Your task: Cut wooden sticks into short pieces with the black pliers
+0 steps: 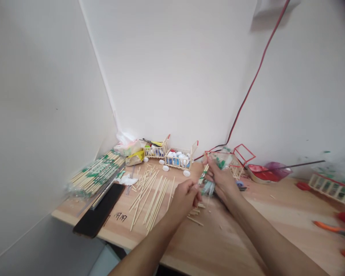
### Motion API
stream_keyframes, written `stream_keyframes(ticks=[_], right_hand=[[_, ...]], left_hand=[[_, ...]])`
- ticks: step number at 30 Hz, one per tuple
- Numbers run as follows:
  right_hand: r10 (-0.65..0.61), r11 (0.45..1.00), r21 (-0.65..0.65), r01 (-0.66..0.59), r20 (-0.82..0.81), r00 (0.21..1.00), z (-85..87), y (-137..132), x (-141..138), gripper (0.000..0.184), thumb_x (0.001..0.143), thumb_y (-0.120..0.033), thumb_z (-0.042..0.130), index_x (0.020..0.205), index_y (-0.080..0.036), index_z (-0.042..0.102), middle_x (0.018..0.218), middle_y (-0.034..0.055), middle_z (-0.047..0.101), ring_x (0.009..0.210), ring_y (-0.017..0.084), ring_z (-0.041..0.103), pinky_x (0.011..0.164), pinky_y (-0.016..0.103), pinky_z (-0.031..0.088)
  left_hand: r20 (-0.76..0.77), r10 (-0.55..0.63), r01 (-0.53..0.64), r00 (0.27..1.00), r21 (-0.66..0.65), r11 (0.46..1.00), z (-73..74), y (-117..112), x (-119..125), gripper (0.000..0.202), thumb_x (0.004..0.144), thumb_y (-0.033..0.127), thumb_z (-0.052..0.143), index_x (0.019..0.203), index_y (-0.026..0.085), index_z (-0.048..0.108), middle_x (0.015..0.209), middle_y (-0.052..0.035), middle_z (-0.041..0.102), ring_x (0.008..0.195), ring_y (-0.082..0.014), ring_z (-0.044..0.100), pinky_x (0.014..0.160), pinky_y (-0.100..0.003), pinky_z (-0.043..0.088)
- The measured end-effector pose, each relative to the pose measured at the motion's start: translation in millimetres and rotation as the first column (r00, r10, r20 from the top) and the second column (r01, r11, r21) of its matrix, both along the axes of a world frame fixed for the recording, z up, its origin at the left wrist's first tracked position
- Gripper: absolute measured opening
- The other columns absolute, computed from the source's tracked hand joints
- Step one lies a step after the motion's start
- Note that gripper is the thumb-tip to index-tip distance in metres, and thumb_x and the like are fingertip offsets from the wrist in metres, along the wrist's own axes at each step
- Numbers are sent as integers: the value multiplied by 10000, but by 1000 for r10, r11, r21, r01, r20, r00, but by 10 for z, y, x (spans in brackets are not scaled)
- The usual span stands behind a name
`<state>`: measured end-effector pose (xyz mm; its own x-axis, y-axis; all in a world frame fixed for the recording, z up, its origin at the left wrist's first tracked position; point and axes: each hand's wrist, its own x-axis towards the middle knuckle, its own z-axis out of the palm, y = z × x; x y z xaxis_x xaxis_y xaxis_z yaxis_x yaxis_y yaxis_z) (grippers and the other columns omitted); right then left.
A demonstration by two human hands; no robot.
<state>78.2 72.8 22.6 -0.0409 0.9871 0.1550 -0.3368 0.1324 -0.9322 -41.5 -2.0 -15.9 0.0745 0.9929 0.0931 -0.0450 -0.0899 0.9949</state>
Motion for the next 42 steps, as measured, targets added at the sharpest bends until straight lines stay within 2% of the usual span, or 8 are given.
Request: stream_keyframes(ticks=[12,18,21,26,32,37,39,42], right_hand=[[73,995,-77,-59,207,976,-409,-260,-216,492,747,-675,638,689,-206,501,509,-57,403,468,100,352,430,240,264],[245,969,-99,-226,290,925,-186,-321,-93,521,750,-693,613,643,-196,498,544,-57,359,486,82,260,460,238,182],[367,922,-64,-382,460,809,-57,-372,-31,528,784,-684,574,633,-179,532,604,-25,463,504,81,307,473,234,211],[569,787,-194,-585,593,569,120,-569,-56,525,852,-670,463,662,-188,550,531,-7,537,460,95,346,455,237,237],[645,663,-186,-725,634,427,213,-584,23,504,875,-604,500,581,-195,492,457,-37,444,452,92,345,465,239,247],[690,723,-231,-651,273,670,19,-444,68,440,875,-589,545,690,-196,477,519,-41,505,470,88,424,473,214,313],[686,717,-289,-635,129,716,-9,-420,55,439,840,-583,607,697,-199,449,587,-32,556,493,92,487,491,219,386],[665,702,-333,-630,-10,747,29,-412,52,441,771,-547,712,708,-198,450,581,-72,493,451,62,432,477,212,432]], left_hand=[[-100,185,-181,978,47,982,-81,-52,8,393,861,516,485,666,182,553,532,13,456,522,-124,402,513,-238,287],[-142,230,-224,963,60,973,93,19,-162,233,804,396,613,813,164,629,773,-34,630,688,-142,538,636,-241,396],[-15,278,-276,961,65,959,248,66,-268,311,775,431,658,929,161,656,853,-46,644,727,-134,547,635,-228,399],[241,141,-160,960,58,985,458,168,-396,392,748,499,690,671,130,584,500,65,355,462,-46,298,468,-191,225],[462,492,-587,738,79,806,855,145,-1146,267,733,337,701,658,156,520,503,79,336,412,-39,310,404,-158,203],[-208,536,-536,818,65,842,681,169,-1619,240,777,313,590,601,151,571,427,73,315,369,-61,276,408,-193,184],[-566,471,-458,677,176,871,474,244,-1582,340,778,300,573,476,160,501,424,38,380,416,-85,354,457,-213,238],[-651,500,-449,571,263,854,273,328,-1530,287,778,307,587,534,156,577,514,1,520,563,-140,503,565,-238,334]])
